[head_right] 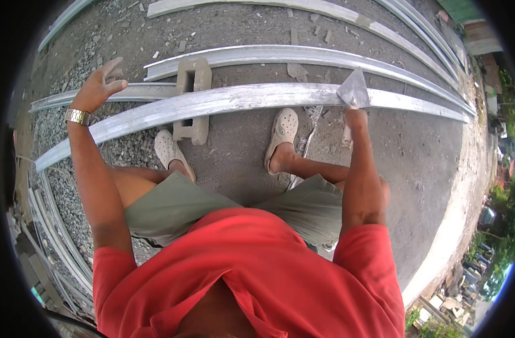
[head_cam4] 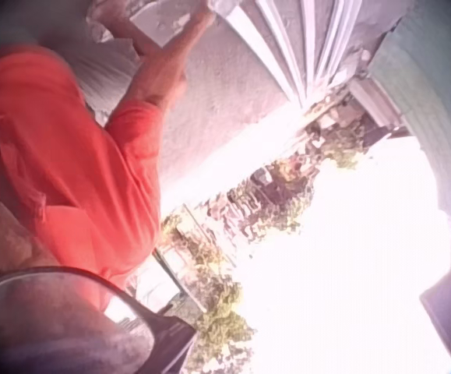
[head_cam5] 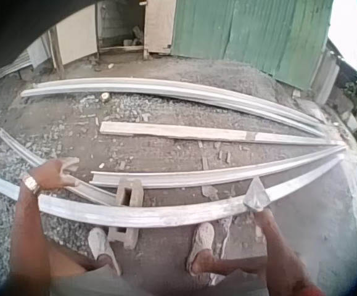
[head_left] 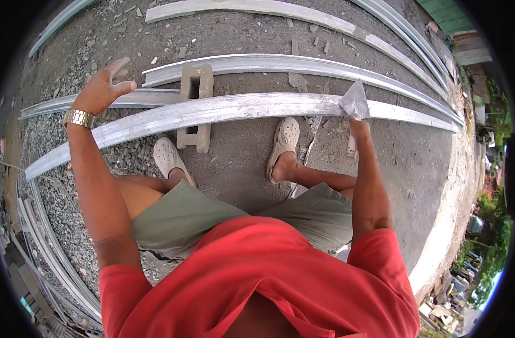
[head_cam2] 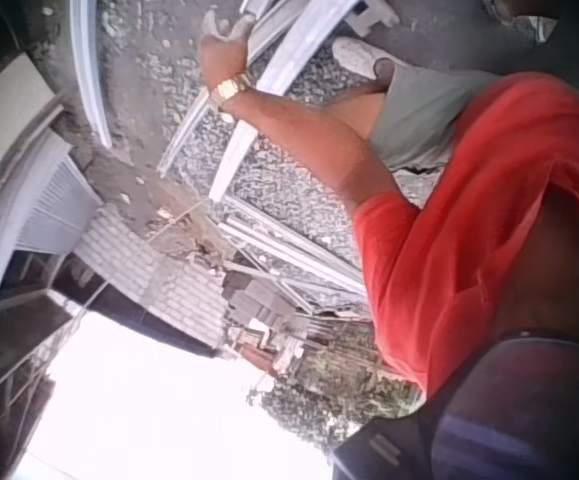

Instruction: Applying mortar or cement to metal C-channel beams using a hand trowel.

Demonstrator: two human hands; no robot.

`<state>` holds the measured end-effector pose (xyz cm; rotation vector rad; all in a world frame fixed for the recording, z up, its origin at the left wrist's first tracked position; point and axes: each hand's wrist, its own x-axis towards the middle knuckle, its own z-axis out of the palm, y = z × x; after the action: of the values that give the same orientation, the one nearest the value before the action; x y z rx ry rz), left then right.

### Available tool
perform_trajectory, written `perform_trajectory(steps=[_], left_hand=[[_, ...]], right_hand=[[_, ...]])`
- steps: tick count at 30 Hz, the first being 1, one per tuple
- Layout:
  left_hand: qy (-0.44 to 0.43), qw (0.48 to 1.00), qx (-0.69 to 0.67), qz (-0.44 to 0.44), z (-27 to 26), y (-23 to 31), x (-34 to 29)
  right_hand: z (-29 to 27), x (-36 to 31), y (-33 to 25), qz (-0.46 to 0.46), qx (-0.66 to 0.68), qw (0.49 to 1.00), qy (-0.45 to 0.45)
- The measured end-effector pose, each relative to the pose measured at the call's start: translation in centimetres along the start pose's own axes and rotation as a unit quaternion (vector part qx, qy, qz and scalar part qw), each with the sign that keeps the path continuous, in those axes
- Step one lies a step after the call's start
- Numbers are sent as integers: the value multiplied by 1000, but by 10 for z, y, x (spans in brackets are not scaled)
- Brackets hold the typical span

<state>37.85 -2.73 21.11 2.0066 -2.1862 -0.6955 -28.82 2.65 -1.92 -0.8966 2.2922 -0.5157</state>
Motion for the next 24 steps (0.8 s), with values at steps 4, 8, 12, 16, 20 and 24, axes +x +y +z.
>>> perform_trajectory(steps=[4,8,12,16,20,24], left_hand=[[-1,1000,25,8,-4,3,2],[-11,999,-11,38,0,19,17],[-19,998,-6,66,15,36,28],[-16,999,-3,39,3,31,9],[12,999,29,14,4,22,8],[-14,997,68,18,9,12,6]], right_hand=[[41,-97,-71,-241,-269,924,-120],[124,-229,-170,-277,-234,918,-163],[159,-240,-187,-351,-232,882,-211],[117,-195,-164,-280,-227,917,-169],[54,-99,-78,-212,-255,940,-85],[89,-157,-114,-218,-163,962,-2]])
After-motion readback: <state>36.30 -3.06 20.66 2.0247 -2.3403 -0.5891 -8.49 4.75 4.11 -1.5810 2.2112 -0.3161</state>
